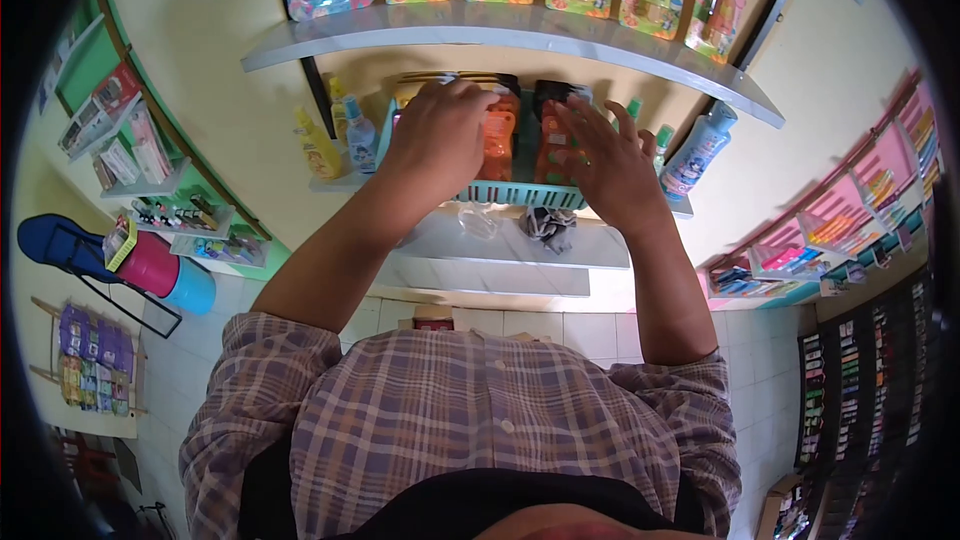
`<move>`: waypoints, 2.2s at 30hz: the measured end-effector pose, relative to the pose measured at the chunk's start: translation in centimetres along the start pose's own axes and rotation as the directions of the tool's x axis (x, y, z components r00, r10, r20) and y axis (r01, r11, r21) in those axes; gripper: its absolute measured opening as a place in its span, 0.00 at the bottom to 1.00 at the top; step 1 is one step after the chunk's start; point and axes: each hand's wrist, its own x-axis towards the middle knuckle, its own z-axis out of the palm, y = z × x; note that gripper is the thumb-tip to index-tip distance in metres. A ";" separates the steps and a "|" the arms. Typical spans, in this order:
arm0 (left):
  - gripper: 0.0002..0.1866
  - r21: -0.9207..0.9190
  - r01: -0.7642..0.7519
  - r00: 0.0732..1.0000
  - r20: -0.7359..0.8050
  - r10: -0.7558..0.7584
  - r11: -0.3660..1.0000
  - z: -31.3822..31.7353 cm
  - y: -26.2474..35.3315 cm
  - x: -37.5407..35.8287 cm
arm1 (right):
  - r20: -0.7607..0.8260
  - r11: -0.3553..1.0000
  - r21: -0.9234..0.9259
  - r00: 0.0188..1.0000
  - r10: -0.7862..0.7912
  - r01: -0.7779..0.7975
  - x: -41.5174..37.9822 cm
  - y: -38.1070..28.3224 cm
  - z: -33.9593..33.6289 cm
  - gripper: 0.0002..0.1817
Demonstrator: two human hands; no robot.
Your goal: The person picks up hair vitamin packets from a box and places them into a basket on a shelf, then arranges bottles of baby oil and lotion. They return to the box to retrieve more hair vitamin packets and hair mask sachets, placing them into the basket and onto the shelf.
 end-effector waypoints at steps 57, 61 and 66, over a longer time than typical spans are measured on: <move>0.21 -0.063 0.365 0.927 0.121 -0.356 0.929 1.2 -5.4 1.7 | -0.101 0.996 0.074 0.993 0.064 -0.057 9.0 -3.3 3.5 0.14; 0.17 0.056 0.331 0.933 0.128 -0.336 0.942 1.0 -6.8 4.0 | 0.024 1.000 0.018 1.000 0.001 -0.002 10.5 -2.8 3.5 0.12; 0.12 0.252 0.325 0.888 0.249 -0.386 0.911 1.5 -7.5 6.2 | 0.151 0.998 -0.063 0.988 0.015 -0.006 11.2 -2.5 3.5 0.11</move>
